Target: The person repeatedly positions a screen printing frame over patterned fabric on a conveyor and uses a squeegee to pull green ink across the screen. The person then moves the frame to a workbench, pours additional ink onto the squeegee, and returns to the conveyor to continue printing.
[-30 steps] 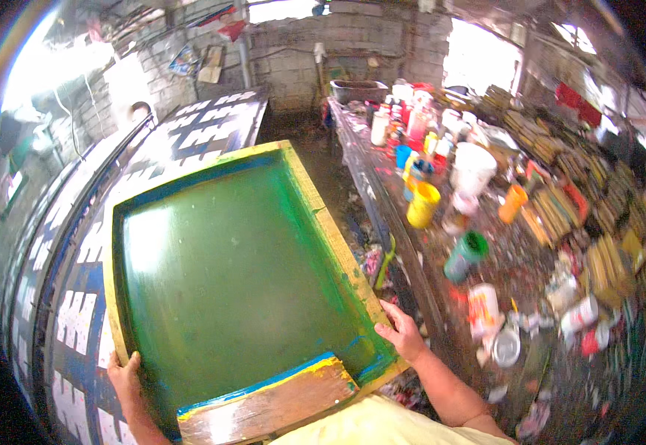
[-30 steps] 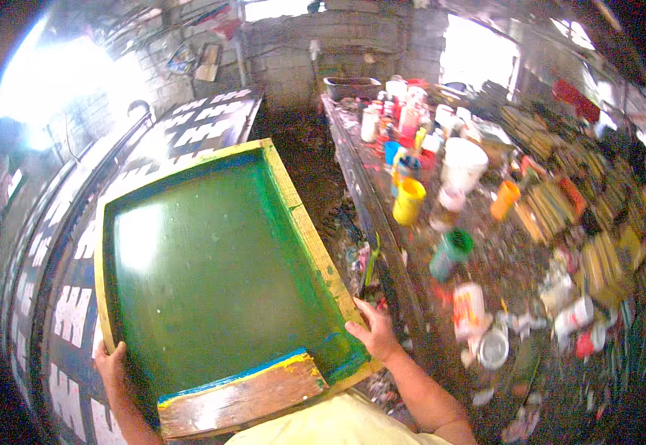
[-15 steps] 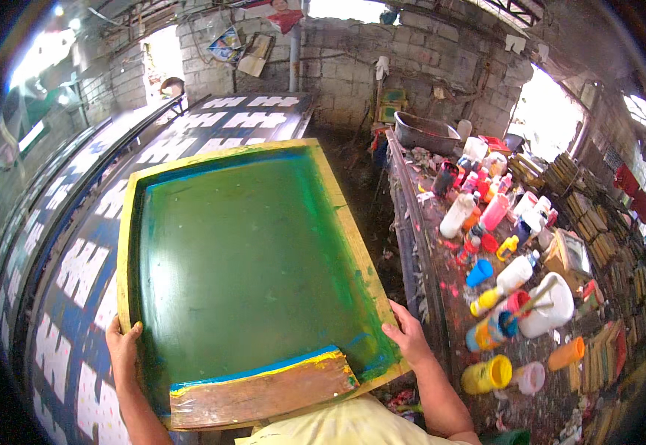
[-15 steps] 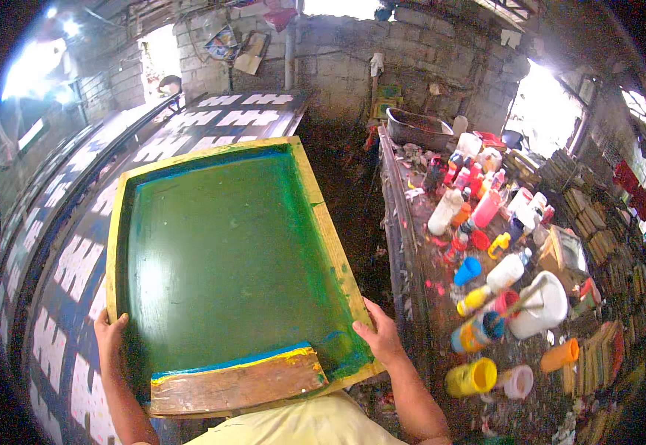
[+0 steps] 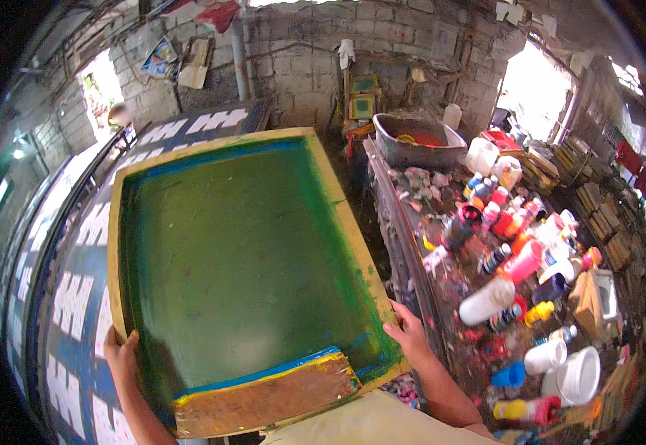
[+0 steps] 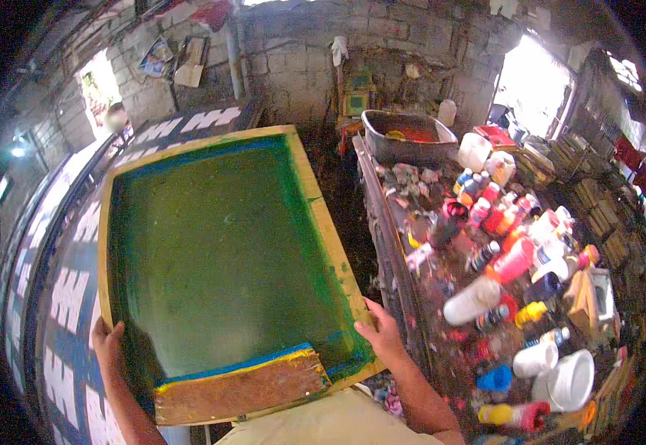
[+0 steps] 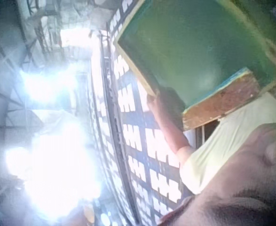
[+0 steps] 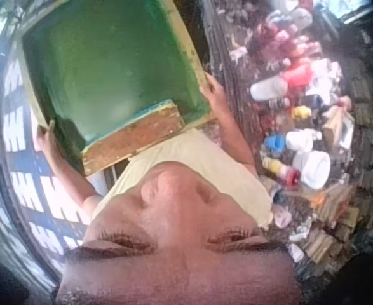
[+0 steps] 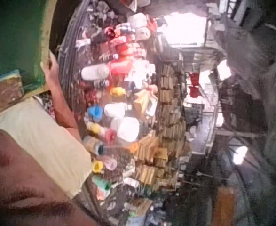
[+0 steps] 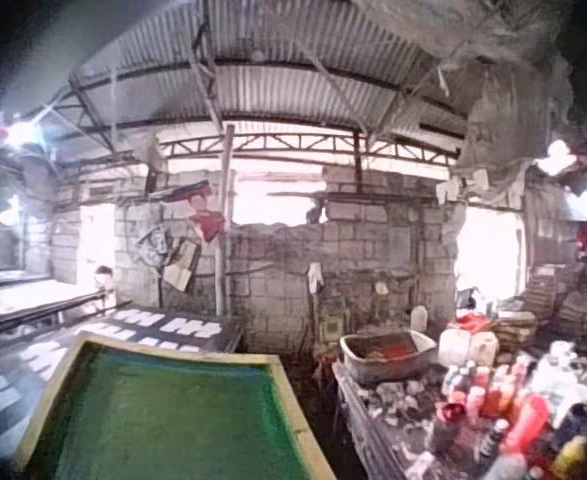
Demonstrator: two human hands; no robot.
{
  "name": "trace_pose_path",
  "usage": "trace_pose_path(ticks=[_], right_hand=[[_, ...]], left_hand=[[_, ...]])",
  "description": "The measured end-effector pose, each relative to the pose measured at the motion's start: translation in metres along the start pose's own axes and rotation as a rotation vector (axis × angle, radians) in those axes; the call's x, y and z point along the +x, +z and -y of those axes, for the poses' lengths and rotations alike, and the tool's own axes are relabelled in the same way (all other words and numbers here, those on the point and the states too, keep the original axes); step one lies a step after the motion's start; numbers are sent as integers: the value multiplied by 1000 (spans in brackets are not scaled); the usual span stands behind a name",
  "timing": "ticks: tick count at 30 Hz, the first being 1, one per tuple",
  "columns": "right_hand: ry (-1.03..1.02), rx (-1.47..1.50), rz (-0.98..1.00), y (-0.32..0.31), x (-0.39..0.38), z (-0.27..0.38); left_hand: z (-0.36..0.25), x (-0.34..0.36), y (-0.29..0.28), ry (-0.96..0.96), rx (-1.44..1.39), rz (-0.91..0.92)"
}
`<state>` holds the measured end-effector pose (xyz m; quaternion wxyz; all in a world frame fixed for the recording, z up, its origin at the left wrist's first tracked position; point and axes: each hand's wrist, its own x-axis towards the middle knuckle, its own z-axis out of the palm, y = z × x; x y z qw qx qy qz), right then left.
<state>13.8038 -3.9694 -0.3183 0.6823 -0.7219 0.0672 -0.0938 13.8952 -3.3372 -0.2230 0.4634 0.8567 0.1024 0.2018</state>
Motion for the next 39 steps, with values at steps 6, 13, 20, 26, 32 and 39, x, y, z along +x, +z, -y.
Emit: trace_pose_path(ticks=[6, 13, 20, 26, 32, 39], right_hand=[[34, 31, 146, 0, 228, 5], [16, 18, 264, 40, 469, -8], [-17, 98, 276, 54, 697, 24], [-21, 82, 153, 3, 853, 68], [-232, 76, -67, -87, 1003, 52], [-271, 99, -245, -177, 1136, 34]], left_hand=[[-21, 119, 83, -129, -71, -82], [9, 256, 164, -173, -168, -208], [32, 458, 286, -88, -101, -218], [-52, 635, 449, -103, -358, -170], [-146, 792, 645, -34, -370, -15], [-274, 942, 824, 147, -264, 28]])
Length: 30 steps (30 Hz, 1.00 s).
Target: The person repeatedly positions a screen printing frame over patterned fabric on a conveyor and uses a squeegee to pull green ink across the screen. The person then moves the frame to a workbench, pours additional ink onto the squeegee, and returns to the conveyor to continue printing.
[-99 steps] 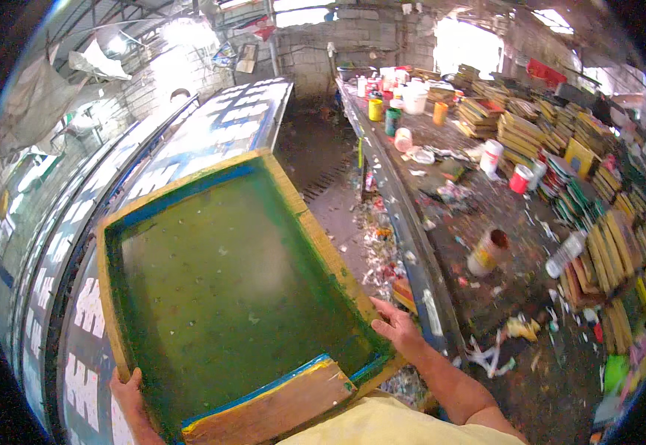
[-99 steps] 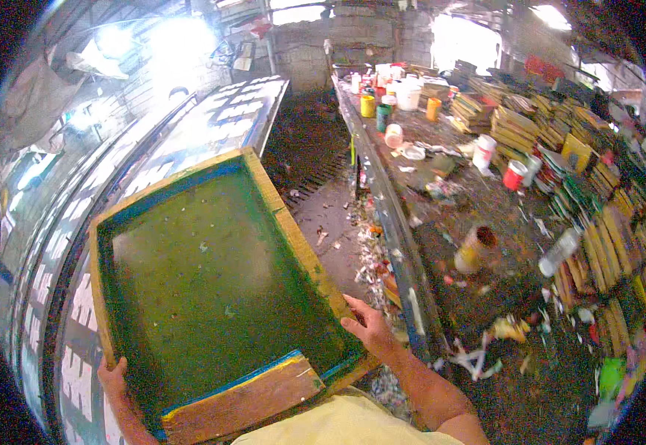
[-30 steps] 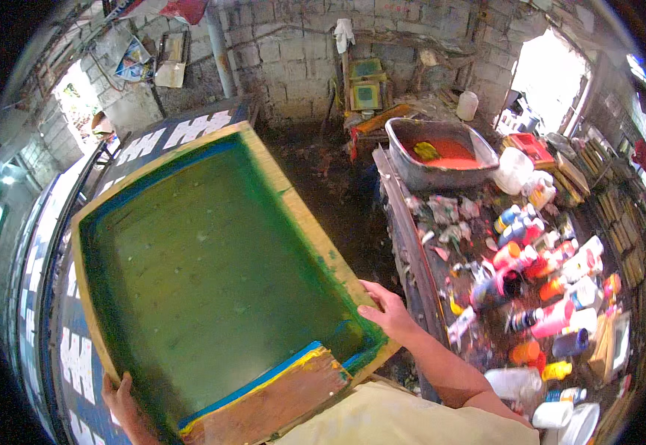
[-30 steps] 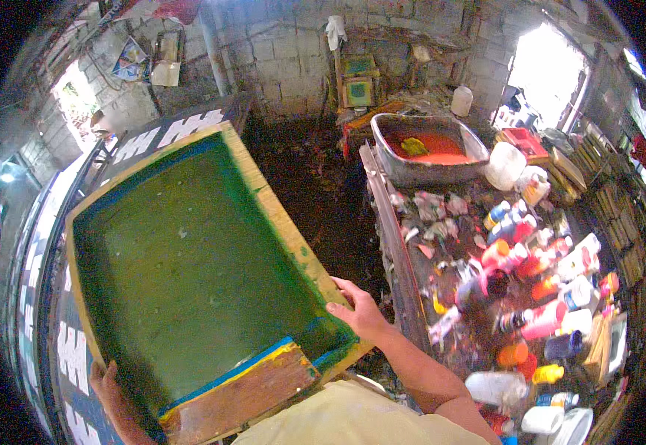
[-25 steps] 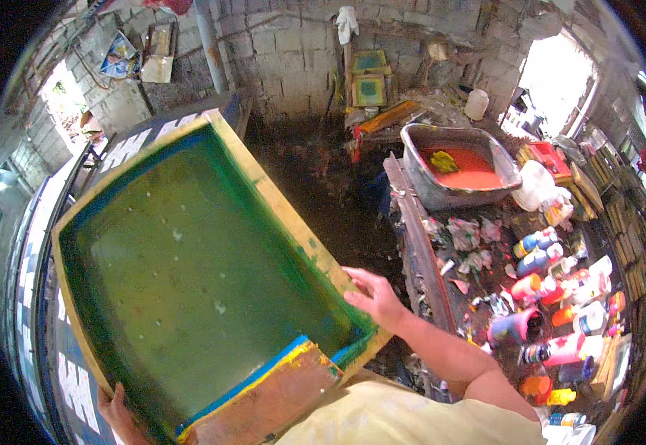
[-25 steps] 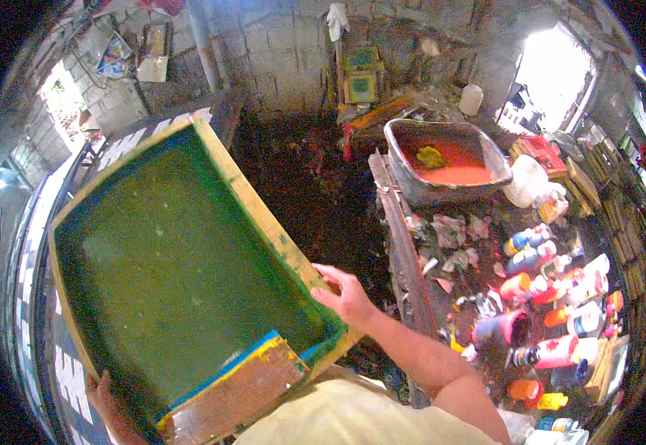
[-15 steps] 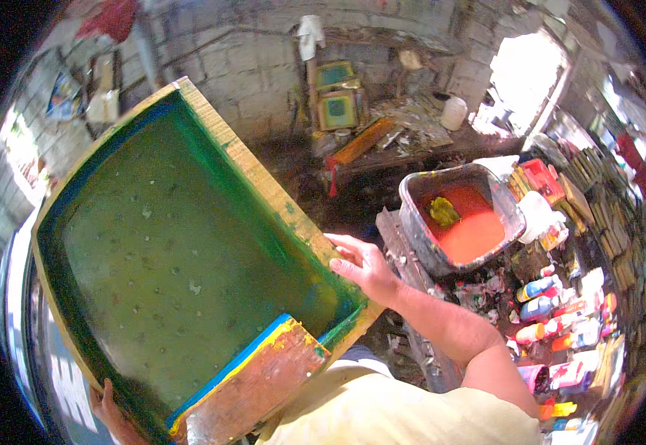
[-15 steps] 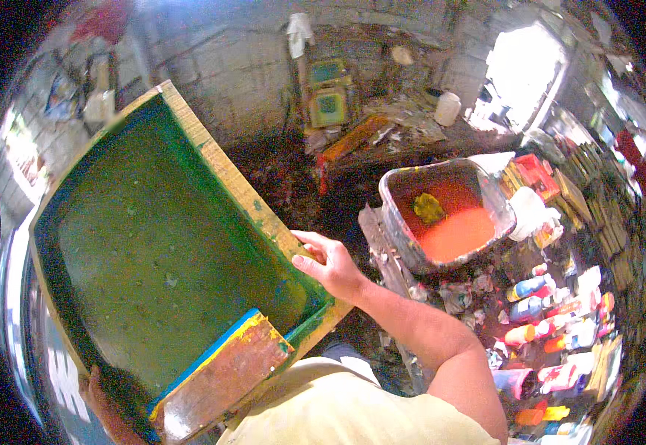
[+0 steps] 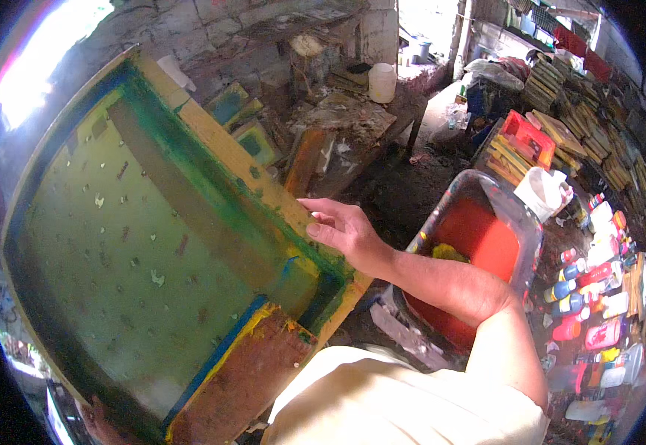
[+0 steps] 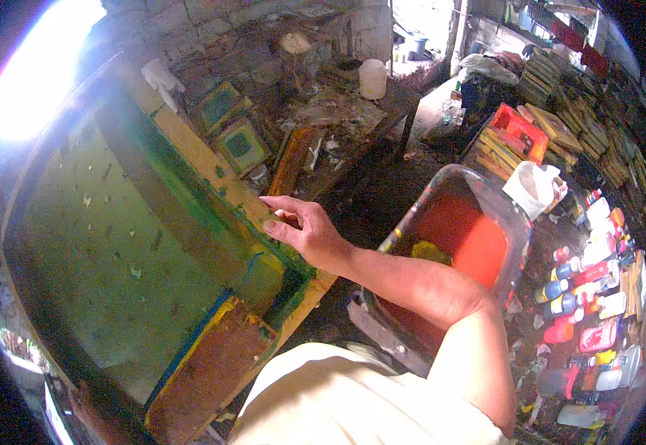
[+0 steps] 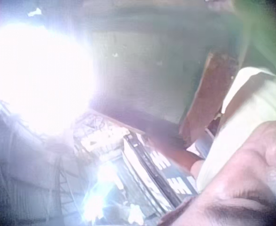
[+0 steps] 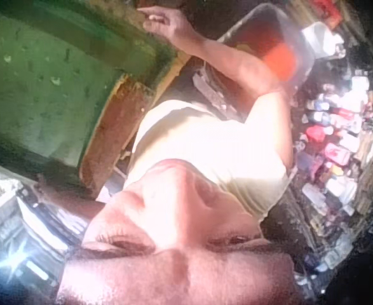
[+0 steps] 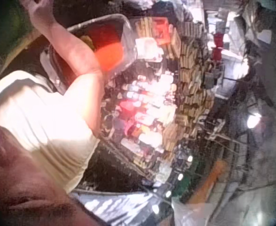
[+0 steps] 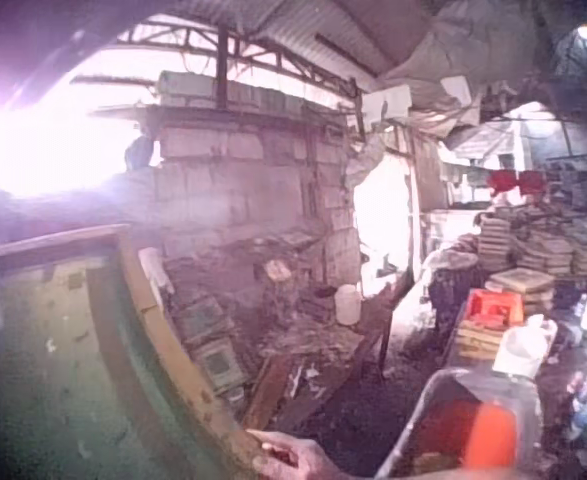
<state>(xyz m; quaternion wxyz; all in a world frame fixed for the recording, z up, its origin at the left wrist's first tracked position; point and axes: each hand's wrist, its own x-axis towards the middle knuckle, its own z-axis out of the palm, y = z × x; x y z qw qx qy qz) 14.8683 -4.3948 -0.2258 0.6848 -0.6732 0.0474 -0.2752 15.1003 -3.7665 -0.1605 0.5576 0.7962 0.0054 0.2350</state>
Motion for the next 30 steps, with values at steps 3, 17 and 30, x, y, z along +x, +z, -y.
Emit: trace_pose_path(ticks=[3, 17, 30], right_hand=[[14, 60, -79, -11, 50, -22], [-38, 98, -407, -95, 218, -80], [-13, -281, -1013, -373, 178, -2]], left_hand=[[-23, 57, 74, 71, 35, 1], [-78, 263, 449, 283, -22, 240], [-196, 196, 865, 439, -154, 734]])
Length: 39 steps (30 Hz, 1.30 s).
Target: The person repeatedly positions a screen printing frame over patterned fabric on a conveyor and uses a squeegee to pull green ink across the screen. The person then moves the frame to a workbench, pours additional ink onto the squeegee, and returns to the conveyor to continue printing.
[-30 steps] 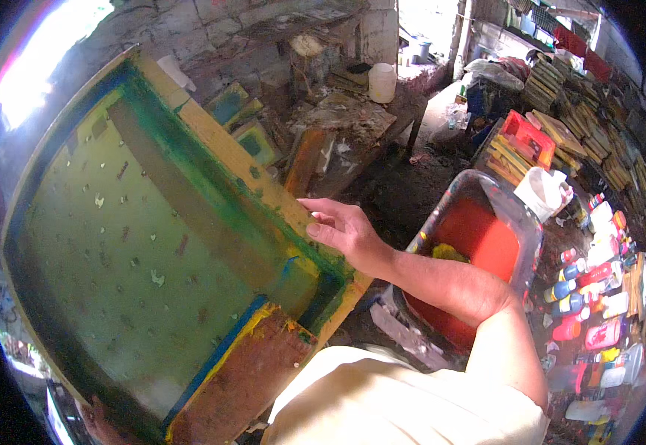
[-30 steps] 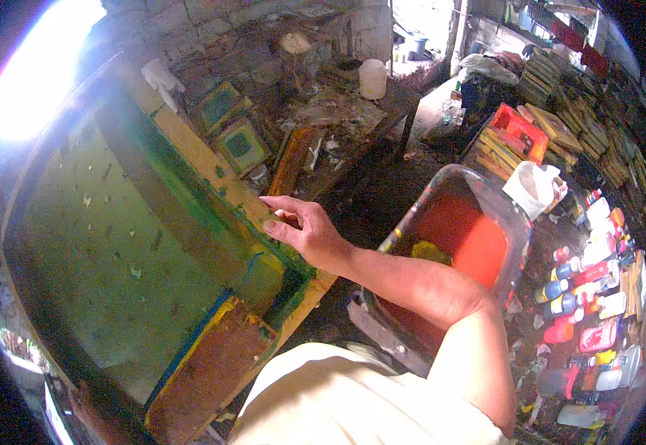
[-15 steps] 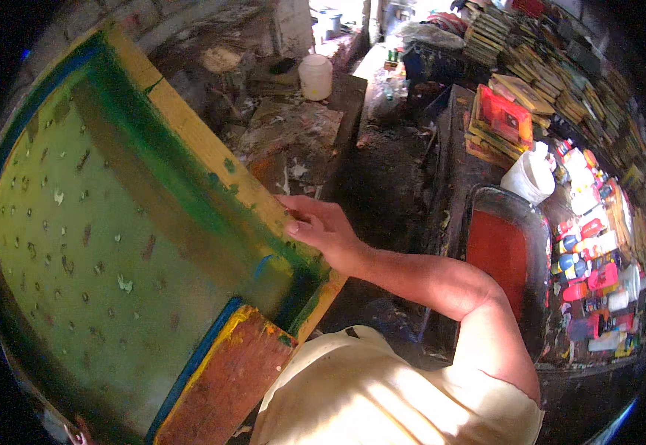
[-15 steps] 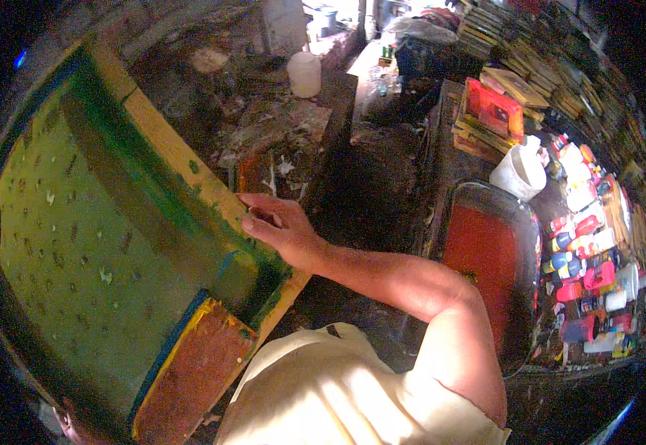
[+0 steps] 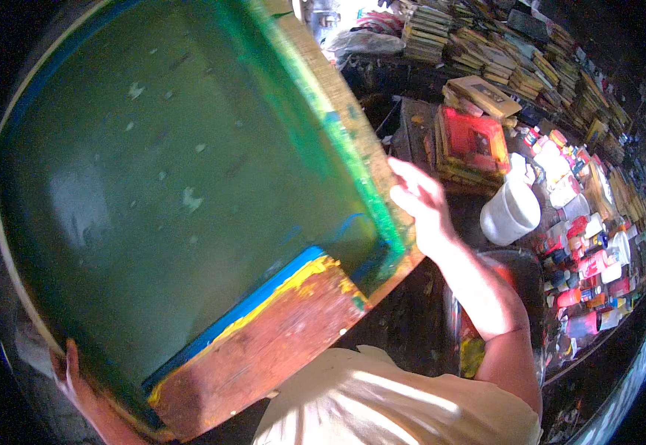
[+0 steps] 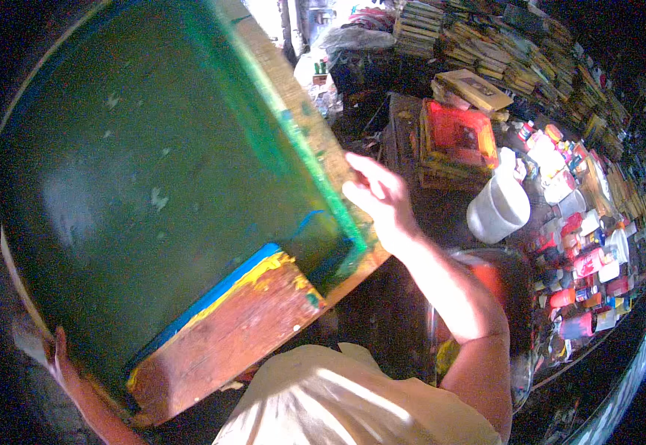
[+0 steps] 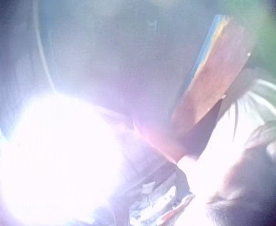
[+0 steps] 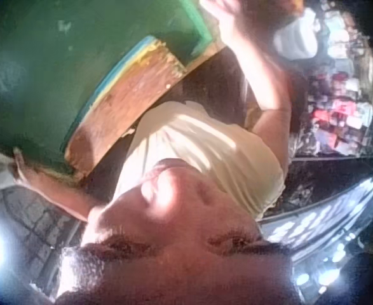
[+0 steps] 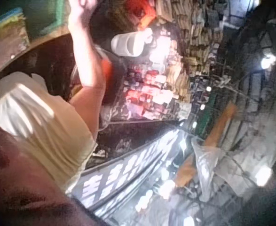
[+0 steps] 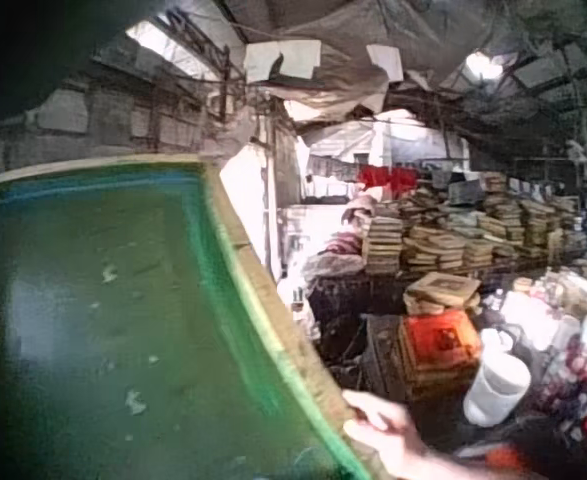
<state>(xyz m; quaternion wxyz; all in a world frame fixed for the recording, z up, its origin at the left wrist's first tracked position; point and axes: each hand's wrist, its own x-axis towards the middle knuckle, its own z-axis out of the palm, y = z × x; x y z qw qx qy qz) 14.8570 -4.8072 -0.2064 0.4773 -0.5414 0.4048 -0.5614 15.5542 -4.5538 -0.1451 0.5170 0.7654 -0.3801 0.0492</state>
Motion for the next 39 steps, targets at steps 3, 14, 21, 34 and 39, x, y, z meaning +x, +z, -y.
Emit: trace_pose_path(ticks=[3, 14, 21, 34, 39], right_hand=[[-34, -53, -93, -57, 34, 25], [-162, -540, -316, -189, 71, 125], [53, -1042, -598, -273, 205, 118], [-23, -860, -394, -406, 479, 147], [-41, -1110, -390, -502, 593, 190]], left_hand=[[-40, 30, 133, -19, -161, 27], [-196, 51, 574, -146, -599, 628], [-253, 76, 805, -226, -913, 841], [-372, 120, 1073, -424, -1131, 935], [-441, 138, 1169, -420, -1197, 911]])
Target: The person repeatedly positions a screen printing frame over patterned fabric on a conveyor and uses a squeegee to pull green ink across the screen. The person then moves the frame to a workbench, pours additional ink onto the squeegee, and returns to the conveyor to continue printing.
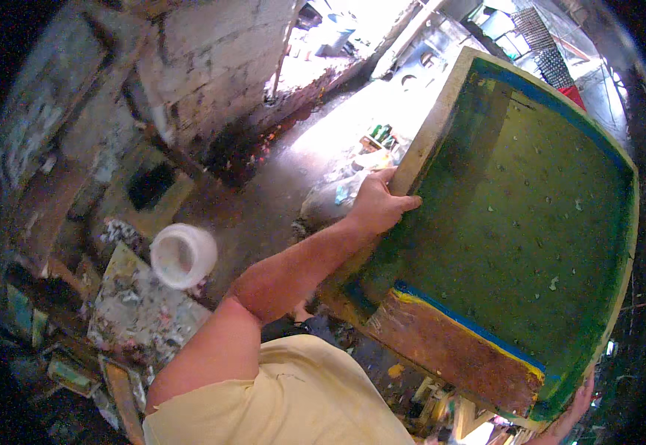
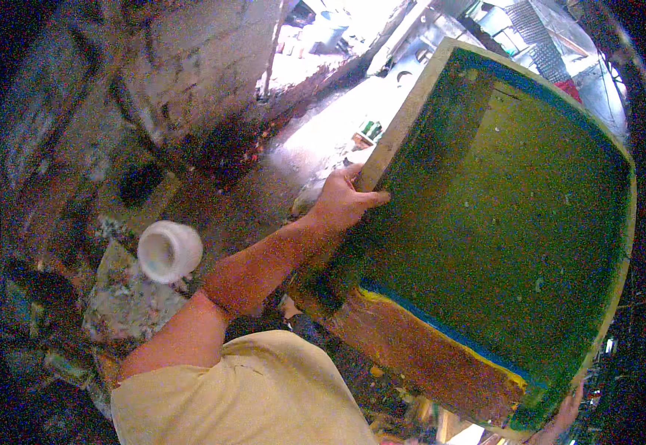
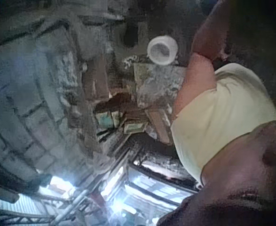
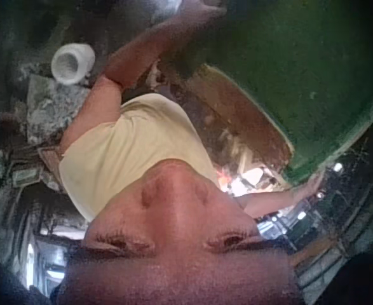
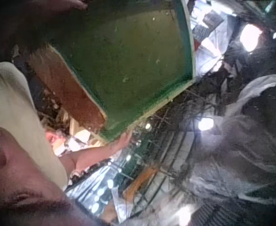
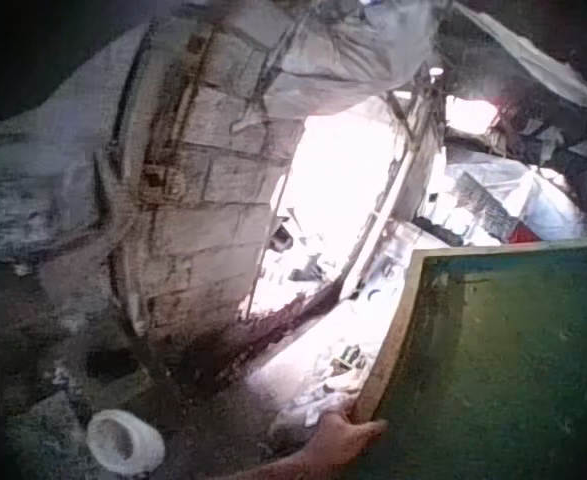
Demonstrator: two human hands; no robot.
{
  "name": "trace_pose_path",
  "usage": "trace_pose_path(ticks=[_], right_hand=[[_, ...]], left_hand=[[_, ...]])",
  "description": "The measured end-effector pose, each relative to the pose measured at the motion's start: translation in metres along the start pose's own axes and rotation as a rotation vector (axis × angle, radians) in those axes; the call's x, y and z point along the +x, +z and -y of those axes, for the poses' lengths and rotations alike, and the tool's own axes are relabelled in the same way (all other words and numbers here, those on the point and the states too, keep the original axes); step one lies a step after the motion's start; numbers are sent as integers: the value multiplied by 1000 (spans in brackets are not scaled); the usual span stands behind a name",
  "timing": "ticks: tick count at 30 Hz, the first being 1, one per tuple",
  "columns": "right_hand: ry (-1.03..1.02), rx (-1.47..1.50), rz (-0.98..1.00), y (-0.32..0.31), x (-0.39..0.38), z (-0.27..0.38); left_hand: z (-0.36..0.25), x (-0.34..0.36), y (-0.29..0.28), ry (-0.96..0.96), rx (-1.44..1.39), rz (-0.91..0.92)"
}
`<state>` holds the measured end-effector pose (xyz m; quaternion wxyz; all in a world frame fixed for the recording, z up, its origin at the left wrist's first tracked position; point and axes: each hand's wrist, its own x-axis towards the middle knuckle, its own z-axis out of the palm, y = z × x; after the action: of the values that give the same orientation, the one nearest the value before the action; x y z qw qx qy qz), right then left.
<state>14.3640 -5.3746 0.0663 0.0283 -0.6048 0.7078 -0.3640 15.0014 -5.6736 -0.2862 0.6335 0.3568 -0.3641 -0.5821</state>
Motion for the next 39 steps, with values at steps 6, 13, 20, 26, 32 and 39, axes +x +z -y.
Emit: trace_pose_path(ticks=[6, 13, 20, 26, 32, 39], right_hand=[[-138, -262, -64, 10, 57, 4], [-68, -88, -116, 86, 84, -6], [-28, 71, -58, 104, 99, -22], [5, 86, -120, 130, 95, -39], [35, 140, -61, 152, 90, -61], [307, 263, 70, 178, 84, -85]], left_hand=[[0, 100, 32, 64, -19, 52], [-38, 128, 39, 48, 126, 14], [-55, 128, 37, 16, 191, -23], [-72, 148, 41, 66, 221, 2], [-122, 134, 57, 56, 342, 20], [-175, 103, 66, 14, 704, -94]])
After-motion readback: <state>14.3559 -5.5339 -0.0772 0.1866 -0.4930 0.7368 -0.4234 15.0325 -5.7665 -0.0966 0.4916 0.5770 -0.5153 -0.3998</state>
